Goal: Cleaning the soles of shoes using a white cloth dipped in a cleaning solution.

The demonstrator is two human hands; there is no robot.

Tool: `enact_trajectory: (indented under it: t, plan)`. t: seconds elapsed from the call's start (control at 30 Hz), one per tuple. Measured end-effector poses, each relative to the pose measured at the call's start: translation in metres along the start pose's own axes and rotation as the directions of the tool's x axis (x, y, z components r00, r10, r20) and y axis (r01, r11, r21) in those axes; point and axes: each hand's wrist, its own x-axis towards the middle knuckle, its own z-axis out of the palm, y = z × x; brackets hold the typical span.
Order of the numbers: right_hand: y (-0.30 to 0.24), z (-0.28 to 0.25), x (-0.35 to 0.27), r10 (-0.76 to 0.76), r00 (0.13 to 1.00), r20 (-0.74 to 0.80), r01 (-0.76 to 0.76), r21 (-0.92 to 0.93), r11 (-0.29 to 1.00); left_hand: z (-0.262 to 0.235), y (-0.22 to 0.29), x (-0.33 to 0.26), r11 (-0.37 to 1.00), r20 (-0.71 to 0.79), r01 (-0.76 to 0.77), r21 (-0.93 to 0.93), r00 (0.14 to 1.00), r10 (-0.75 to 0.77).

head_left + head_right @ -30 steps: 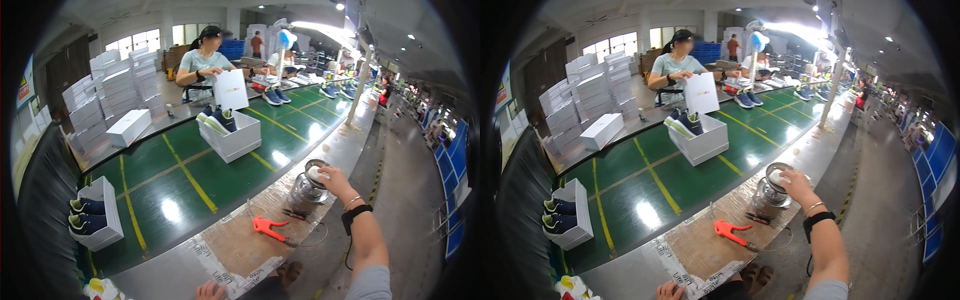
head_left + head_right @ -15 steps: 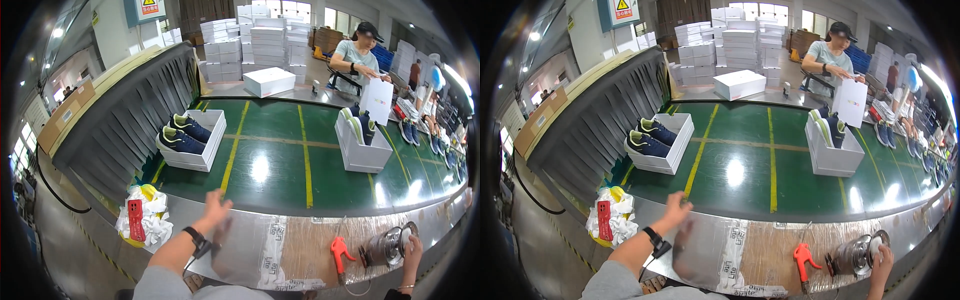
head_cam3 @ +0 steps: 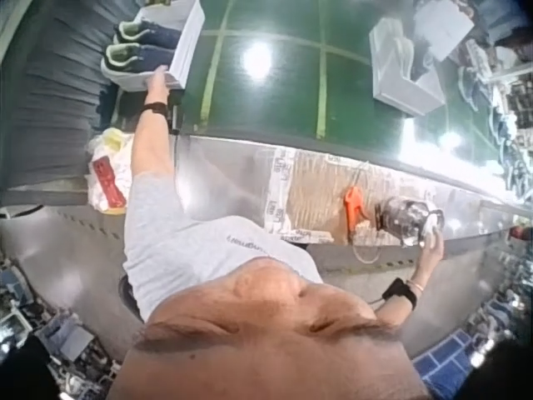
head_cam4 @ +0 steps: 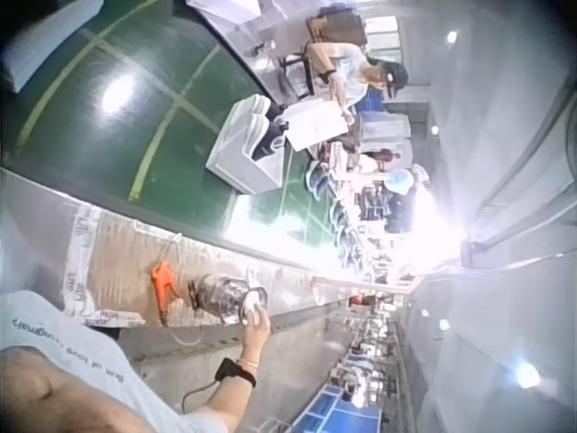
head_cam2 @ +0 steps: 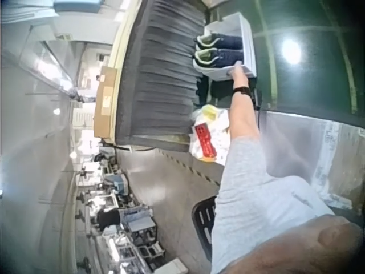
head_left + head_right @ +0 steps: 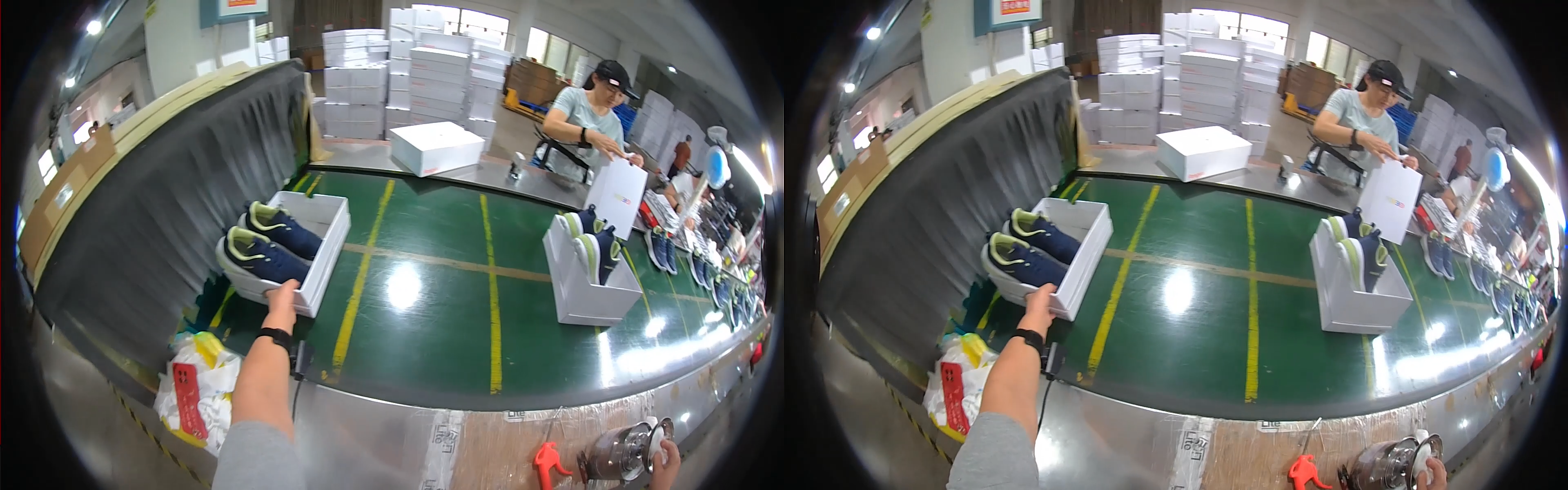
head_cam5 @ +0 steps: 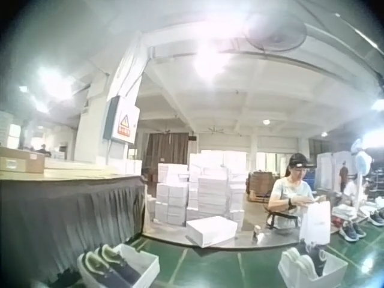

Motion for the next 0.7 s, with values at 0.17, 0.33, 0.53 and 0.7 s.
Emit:
enact_trajectory:
  t: [0.17,0.33,0.53,0.7]
  plan:
    - [0.039,0.013,-0.001,-0.119,0.969,-0.218,0.115,-0.031,0.993,0.008,0.010,0.009,0.996,0.217,0.054,0.075,0.974,-0.069]
    - [0.011,0.014,0.001,-0.045,0.967,-0.251,0.043,-0.013,0.999,0.004,0.008,-0.021,0.992,0.130,-0.074,0.104,0.990,0.060]
    - [0.011,0.009,-0.003,-0.128,0.955,-0.269,0.130,-0.008,0.991,0.065,0.019,-0.193,-0.030,0.745,-0.966,0.257,0.178,0.643]
    - [0.012,0.009,-0.002,-0.151,0.950,-0.273,0.155,-0.006,0.988,0.181,0.037,-0.338,-0.213,0.865,-0.923,-0.320,-0.377,0.330]
